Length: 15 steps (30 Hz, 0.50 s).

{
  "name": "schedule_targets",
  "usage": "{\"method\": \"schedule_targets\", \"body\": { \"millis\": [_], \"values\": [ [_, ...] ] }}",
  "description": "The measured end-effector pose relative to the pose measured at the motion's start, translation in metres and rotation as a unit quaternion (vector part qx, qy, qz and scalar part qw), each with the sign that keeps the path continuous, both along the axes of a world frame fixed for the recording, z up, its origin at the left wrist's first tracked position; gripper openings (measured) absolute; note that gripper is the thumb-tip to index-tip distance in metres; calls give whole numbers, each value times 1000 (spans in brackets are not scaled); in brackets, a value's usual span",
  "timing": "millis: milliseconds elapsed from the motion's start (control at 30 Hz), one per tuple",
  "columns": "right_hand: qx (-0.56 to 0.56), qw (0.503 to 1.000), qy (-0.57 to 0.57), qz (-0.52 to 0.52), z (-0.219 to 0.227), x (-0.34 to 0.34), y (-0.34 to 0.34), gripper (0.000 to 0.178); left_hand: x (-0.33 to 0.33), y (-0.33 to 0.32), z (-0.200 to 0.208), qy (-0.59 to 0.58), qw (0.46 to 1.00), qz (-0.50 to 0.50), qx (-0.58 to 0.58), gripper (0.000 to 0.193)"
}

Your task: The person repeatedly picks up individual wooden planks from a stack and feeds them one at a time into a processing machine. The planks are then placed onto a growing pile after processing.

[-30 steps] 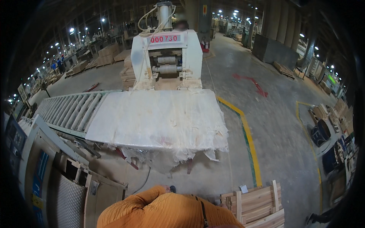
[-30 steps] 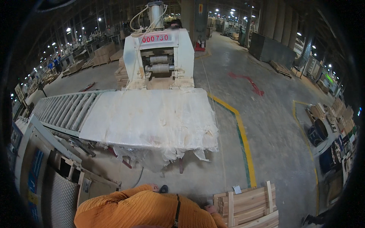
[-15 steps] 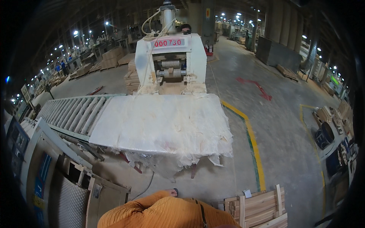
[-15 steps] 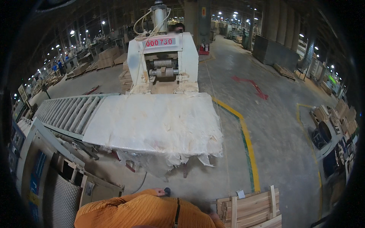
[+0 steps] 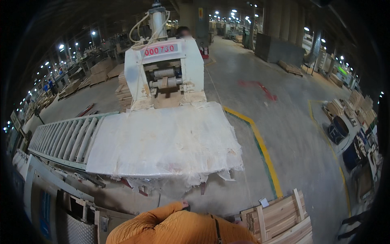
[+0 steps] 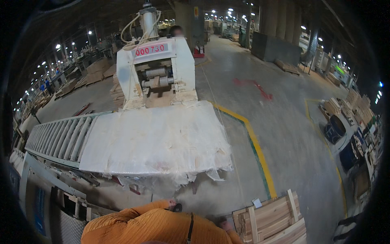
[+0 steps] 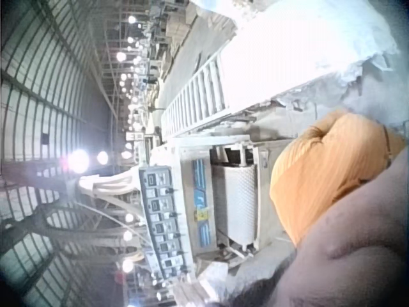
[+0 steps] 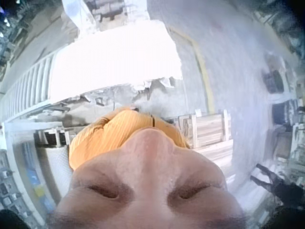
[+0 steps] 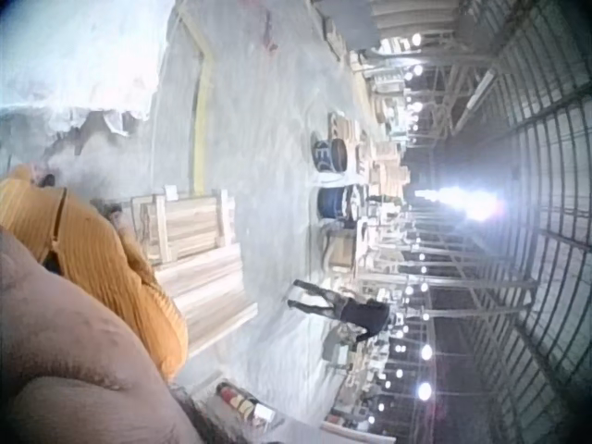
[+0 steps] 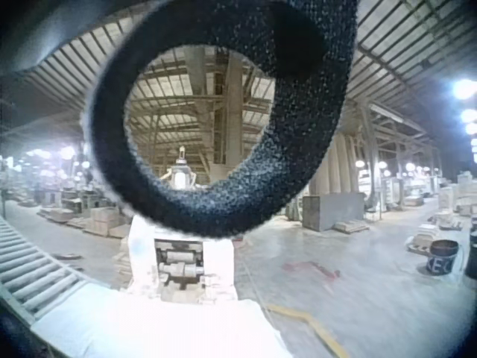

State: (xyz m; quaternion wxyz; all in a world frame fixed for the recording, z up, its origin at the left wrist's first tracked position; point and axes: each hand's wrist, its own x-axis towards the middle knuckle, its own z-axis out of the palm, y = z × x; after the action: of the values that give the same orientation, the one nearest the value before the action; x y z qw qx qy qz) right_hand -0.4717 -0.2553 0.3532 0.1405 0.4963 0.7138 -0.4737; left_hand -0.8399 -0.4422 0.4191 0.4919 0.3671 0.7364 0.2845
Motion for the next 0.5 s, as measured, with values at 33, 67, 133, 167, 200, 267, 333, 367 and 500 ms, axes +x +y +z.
{"method": "schedule_targets", "body": {
  "millis": [33,67,133,167,200,267,333,367,500],
  "values": [
    [3,1000,-7,-13,6,-4,-3,35,-9,-3,-3,-51,998,23,-8,29],
    [8,1000,7,-4,10,-9,-7,34,-13,-7,-6,-52,995,44,-77,30],
    [17,999,-34,-11,17,-12,-11,34,-20,-14,-9,1,994,28,-107,33],
    [21,1000,1,13,19,-11,-13,34,-22,-18,-9,54,987,20,-151,34],
    [17,1000,3,26,22,-7,-14,34,-20,-23,-9,38,989,37,-139,35],
    [25,997,-4,79,28,2,-13,35,-12,-34,-7,5,991,74,-113,37],
    [23,992,-61,108,31,9,-14,33,-3,-42,-6,70,995,19,-70,36],
    [21,986,-115,115,31,12,-15,32,1,-45,-5,96,991,-9,-91,36],
    [7,983,-133,122,13,24,-7,31,5,-40,2,-176,977,116,-32,28]
  ]
}}
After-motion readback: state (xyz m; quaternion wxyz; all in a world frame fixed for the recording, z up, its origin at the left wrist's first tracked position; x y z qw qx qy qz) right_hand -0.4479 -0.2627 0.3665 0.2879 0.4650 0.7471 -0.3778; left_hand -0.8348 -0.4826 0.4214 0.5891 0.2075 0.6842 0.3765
